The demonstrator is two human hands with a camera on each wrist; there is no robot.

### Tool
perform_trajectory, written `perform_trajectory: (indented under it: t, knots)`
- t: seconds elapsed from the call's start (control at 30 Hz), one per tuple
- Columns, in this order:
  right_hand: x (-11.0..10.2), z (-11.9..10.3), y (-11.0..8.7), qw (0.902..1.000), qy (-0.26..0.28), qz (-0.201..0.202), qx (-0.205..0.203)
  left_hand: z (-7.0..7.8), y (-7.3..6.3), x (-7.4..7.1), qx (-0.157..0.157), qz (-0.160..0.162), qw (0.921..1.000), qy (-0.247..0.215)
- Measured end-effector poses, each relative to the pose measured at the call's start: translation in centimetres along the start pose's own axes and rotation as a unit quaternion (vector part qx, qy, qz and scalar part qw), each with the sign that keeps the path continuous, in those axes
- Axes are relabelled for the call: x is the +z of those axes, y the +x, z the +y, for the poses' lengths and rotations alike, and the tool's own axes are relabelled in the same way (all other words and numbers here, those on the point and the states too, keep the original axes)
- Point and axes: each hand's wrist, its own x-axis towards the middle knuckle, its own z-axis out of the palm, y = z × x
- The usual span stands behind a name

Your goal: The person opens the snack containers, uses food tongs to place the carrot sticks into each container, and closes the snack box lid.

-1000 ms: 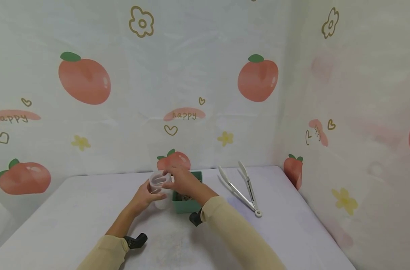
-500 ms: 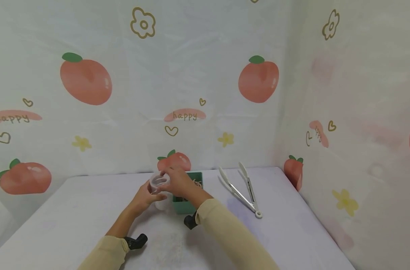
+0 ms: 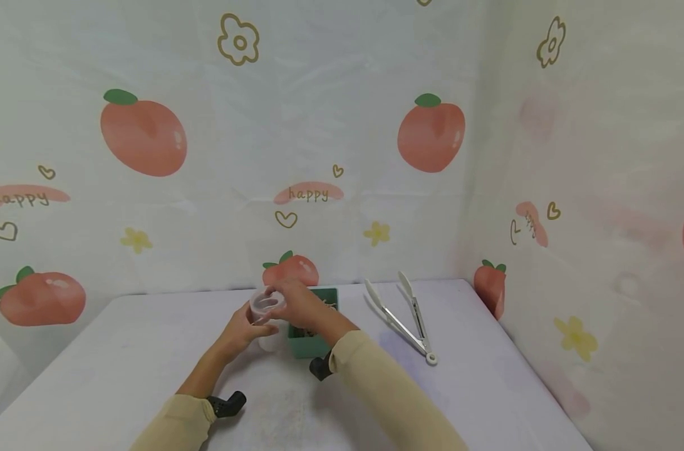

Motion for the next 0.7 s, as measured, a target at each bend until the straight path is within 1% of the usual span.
perform_trajectory:
  t: [0.03, 0.13, 0.2, 0.3, 0.4, 0.5, 0.53, 0.6, 0.7]
  knots:
    - [0.0, 0.0, 0.0, 1.0000, -0.001, -0.001, 0.000, -0.4, 0.2, 0.0, -0.001, 0.004, 1.0000, 0.006]
    - [0.1, -0.2, 0.3, 0.9997, -0.025, 0.004, 0.002, -1.8, 0.7, 0.1, -0.008, 0.018, 0.9996, 0.022]
    - [0.3, -0.5, 0.4, 0.9986, -0.050, 0.015, 0.011, -2.0, 0.7, 0.1, -0.013, 0.025, 0.9989, 0.038]
    - [0.6, -1.1, 0.6, 0.9947, -0.092, 0.039, 0.021, -2.1, 0.8, 0.1, -0.015, 0.030, 0.9983, 0.049]
    - [1.0, -1.4, 0.8, 0.9886, -0.132, 0.066, 0.029, -2.3, 0.8, 0.0, -0.017, 0.035, 0.9978, 0.054]
    - [1.3, -1.4, 1.0, 0.9823, -0.161, 0.087, 0.040, -2.3, 0.9, 0.0, -0.020, 0.032, 0.9973, 0.063]
    - [1.4, -1.4, 1.0, 0.9812, -0.164, 0.092, 0.043, -2.4, 0.9, 0.0, -0.023, 0.030, 0.9972, 0.064]
    - [1.5, -1.4, 1.0, 0.9821, -0.153, 0.096, 0.054, -2.4, 0.9, 0.0, -0.026, 0.026, 0.9972, 0.065]
    - [1.5, -1.4, 1.0, 0.9877, -0.107, 0.095, 0.061, -2.3, 1.0, 0.0, -0.025, 0.018, 0.9980, 0.055]
